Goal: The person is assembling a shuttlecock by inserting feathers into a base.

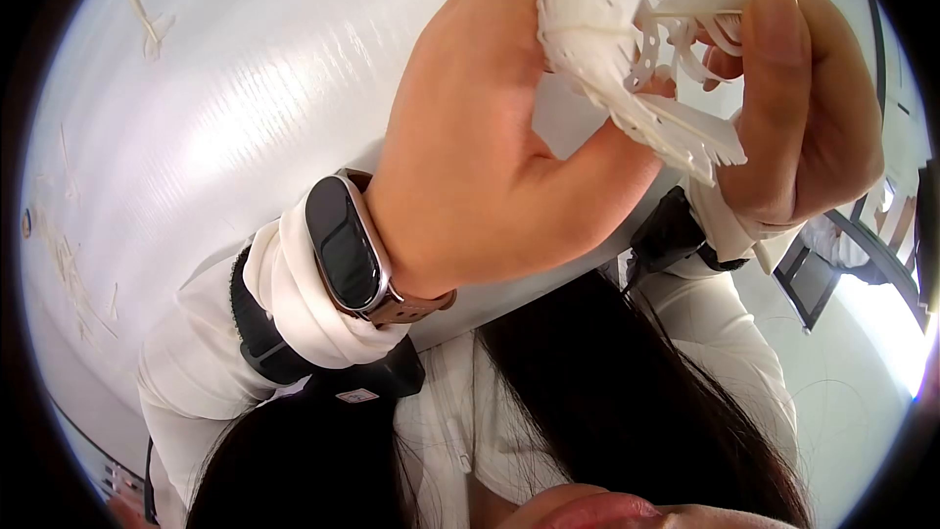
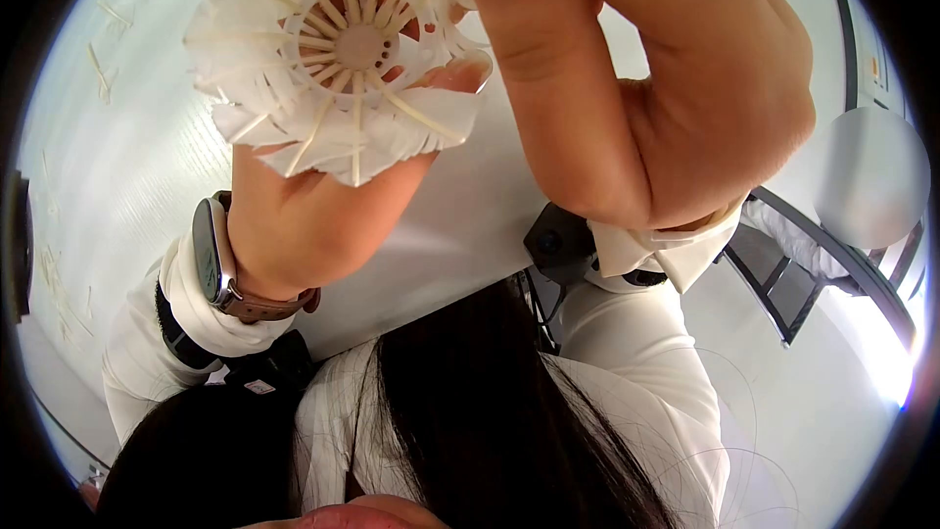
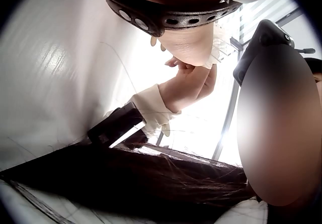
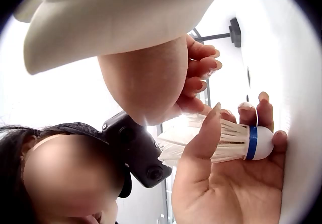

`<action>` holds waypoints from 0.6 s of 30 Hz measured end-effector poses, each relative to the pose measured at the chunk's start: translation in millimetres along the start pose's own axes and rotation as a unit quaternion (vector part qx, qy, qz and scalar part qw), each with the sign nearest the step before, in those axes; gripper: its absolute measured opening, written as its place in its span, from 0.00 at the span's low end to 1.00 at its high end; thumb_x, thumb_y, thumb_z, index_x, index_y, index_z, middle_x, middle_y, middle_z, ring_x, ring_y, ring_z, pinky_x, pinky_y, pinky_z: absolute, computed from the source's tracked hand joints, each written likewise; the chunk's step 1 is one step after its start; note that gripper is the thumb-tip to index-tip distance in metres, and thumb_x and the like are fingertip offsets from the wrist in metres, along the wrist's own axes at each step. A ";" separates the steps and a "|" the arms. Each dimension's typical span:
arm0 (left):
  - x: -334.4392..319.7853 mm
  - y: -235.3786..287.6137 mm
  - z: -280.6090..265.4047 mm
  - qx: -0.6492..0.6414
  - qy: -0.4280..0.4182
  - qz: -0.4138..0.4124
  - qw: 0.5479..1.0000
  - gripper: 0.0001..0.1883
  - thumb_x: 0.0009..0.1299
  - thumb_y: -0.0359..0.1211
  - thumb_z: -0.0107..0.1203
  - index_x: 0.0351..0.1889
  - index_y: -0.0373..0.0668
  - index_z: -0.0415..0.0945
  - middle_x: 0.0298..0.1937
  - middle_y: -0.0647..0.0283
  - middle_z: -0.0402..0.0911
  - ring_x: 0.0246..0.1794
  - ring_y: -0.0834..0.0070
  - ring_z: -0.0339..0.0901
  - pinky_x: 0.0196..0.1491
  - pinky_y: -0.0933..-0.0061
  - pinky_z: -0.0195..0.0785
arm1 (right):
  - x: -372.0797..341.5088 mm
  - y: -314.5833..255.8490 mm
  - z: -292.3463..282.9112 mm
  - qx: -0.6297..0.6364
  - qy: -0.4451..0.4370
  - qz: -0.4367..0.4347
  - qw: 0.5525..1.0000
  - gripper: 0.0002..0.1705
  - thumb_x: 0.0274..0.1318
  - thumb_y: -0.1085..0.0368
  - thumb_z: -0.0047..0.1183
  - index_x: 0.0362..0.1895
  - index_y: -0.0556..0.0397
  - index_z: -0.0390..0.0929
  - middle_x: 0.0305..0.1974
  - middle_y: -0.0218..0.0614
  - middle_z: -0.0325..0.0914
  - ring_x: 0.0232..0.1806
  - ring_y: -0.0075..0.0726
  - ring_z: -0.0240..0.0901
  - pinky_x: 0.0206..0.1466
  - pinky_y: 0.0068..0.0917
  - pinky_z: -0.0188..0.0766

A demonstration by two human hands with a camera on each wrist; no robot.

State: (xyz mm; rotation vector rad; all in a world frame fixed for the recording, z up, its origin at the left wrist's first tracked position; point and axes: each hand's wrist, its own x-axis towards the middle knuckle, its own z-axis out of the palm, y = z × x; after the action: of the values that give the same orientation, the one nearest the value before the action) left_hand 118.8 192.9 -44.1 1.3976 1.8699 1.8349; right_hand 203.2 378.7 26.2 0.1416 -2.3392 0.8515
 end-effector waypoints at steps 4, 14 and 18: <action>-4.4 4.6 2.3 -0.073 0.028 -0.033 0.996 0.14 0.62 0.21 0.63 0.47 0.38 0.84 0.45 0.61 0.84 0.44 0.71 0.82 0.46 0.70 0.74 | -1.8 2.6 3.0 -0.003 0.015 -0.017 1.000 0.15 0.64 0.72 0.54 0.52 0.68 0.79 0.40 0.50 0.81 0.26 0.25 0.73 0.27 0.18 0.70; -6.1 -7.4 9.2 -0.085 0.055 0.008 0.995 0.14 0.61 0.22 0.63 0.46 0.39 0.85 0.44 0.62 0.84 0.44 0.70 0.81 0.47 0.69 0.73 | 2.3 10.8 6.1 -0.013 0.027 -0.102 0.994 0.14 0.64 0.72 0.52 0.50 0.70 0.79 0.36 0.49 0.81 0.23 0.23 0.70 0.23 0.17 0.66; -1.1 3.2 -1.2 0.001 0.022 0.019 1.000 0.15 0.59 0.24 0.65 0.46 0.42 0.85 0.44 0.62 0.85 0.45 0.68 0.81 0.49 0.68 0.74 | 9.9 14.6 -4.8 -0.037 -0.041 -0.161 0.986 0.18 0.61 0.71 0.56 0.52 0.70 0.78 0.33 0.48 0.80 0.22 0.23 0.70 0.22 0.16 0.64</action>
State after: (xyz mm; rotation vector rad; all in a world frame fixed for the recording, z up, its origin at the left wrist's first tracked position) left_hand 120.2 190.6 -41.6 1.4139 1.8790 1.8969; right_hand 193.5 394.2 27.1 0.5152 -2.3329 0.6083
